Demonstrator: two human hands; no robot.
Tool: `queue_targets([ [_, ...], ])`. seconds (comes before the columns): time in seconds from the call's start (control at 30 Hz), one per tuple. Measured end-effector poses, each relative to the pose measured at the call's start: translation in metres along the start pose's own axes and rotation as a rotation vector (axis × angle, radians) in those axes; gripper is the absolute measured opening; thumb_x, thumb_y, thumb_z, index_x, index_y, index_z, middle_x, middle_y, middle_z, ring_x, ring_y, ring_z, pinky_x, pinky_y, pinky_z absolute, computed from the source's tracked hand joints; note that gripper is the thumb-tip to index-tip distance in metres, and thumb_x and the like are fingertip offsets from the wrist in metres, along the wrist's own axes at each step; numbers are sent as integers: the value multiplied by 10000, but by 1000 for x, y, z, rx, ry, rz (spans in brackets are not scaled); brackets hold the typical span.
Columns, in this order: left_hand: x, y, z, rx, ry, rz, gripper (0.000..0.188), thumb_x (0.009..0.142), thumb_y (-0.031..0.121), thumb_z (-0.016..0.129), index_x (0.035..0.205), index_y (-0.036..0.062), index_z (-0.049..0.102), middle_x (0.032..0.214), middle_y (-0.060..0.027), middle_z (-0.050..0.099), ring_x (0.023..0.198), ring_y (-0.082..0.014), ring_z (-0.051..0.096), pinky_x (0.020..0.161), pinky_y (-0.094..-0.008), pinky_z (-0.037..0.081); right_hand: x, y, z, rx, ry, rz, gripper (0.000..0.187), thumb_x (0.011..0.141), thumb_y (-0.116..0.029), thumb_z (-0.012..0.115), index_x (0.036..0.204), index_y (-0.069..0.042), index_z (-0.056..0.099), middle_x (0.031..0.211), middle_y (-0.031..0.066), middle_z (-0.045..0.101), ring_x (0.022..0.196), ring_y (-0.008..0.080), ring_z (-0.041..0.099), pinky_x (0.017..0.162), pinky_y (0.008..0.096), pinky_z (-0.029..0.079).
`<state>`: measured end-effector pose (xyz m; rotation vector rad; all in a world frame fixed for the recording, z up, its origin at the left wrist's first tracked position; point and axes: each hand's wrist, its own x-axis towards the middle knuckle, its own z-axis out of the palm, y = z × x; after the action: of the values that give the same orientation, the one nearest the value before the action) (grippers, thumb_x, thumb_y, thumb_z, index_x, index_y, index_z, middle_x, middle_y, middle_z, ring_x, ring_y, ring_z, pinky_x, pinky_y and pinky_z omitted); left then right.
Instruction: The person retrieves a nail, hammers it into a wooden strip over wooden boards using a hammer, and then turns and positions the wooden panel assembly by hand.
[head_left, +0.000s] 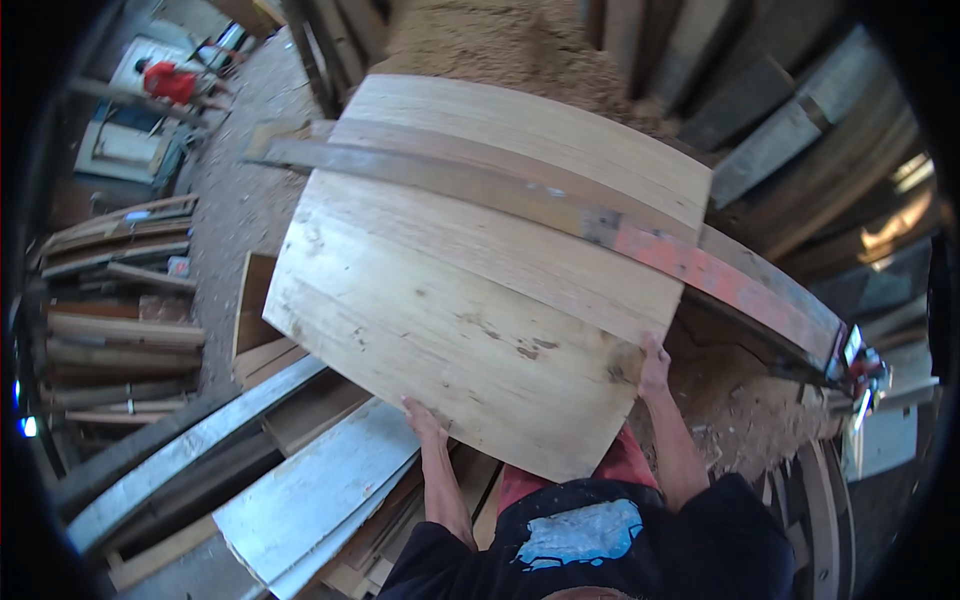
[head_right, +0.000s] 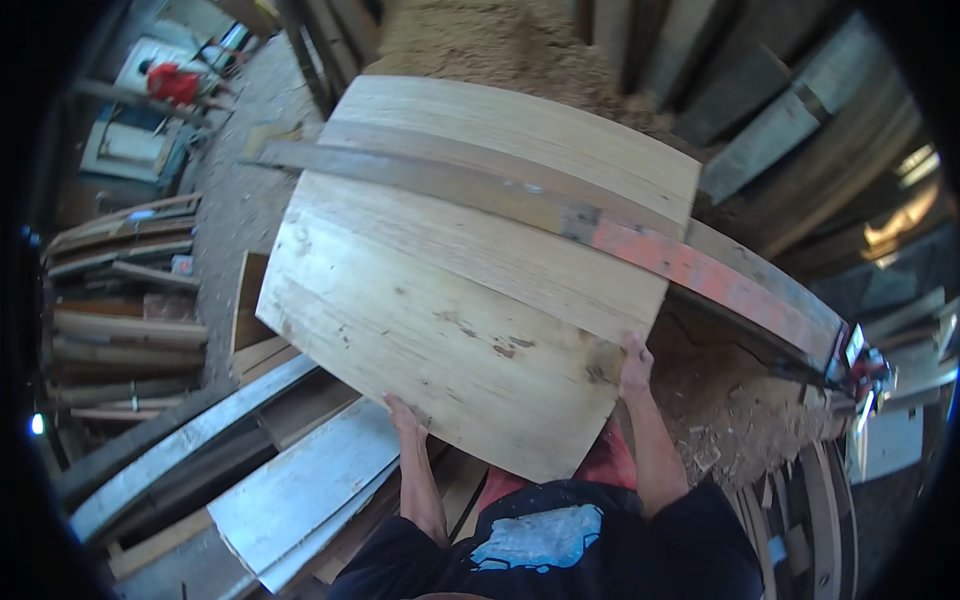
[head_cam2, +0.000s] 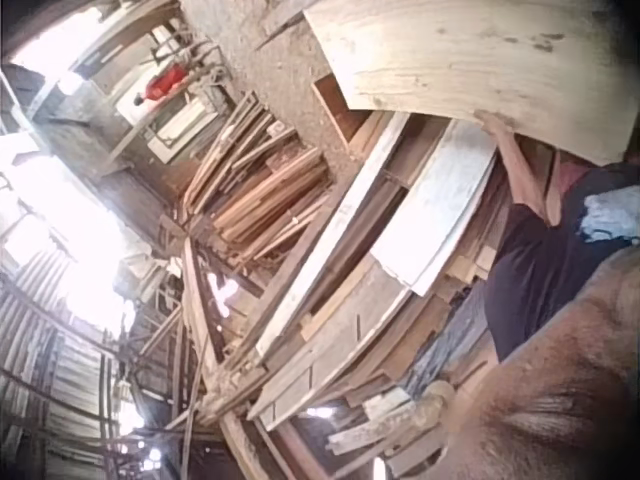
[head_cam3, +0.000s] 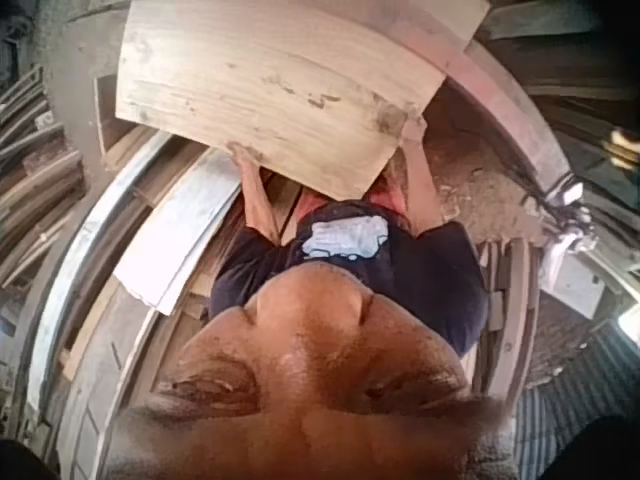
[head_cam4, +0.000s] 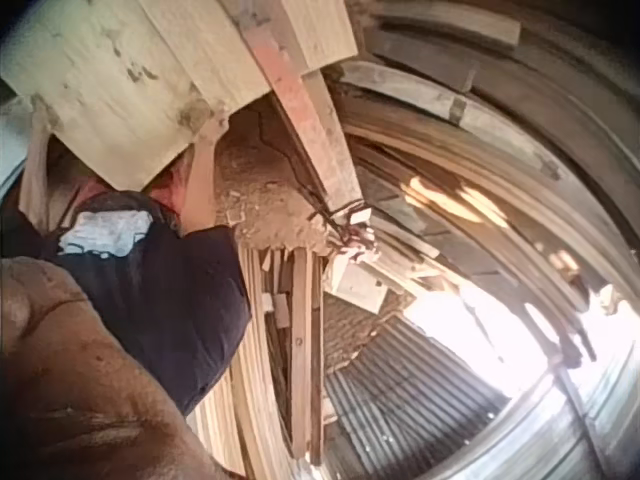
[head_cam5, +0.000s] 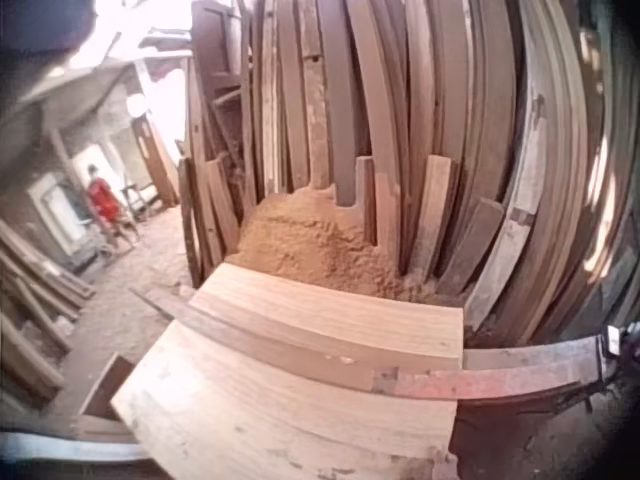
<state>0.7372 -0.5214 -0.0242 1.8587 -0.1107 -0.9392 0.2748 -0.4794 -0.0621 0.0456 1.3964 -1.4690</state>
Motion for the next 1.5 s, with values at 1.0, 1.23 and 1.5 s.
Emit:
queue_targets([
  [1.0, -90, -70, -17, -228, -270, -122, 725, 1005, 584, 382, 1407, -18, 414, 1326, -172, 569, 1154, -318, 610, 985, -468, 515, 263, -208, 82, -2066, 64, -674, 753, 925, -458, 548, 1542, -158, 237, 1592, 143, 244, 1349, 446, 387, 1101, 543, 357],
  [1.23, -82, -83, -24, -118, -118, 36, 772, 1008, 616, 321, 1388, -46, 440, 1298, -160, 586, 1160, -269, 585, 998, -384, 474, 218, -250, 153, -2186, -25, -232, 706, 929, -498, 521, 1510, -141, 337, 1552, 185, 322, 1390, 435, 354, 1142, 533, 292],
  [1.5, -89, -81, -15, 88, 118, 50, 788, 1025, 601, 260, 1375, -73, 467, 1318, -182, 583, 1189, -274, 558, 1020, -355, 430, 323, -267, 262, -2059, -86, -492, 626, 948, -583, 432, 1257, -76, 630, 1263, 236, 617, 1210, 394, 566, 1040, 490, 404],
])
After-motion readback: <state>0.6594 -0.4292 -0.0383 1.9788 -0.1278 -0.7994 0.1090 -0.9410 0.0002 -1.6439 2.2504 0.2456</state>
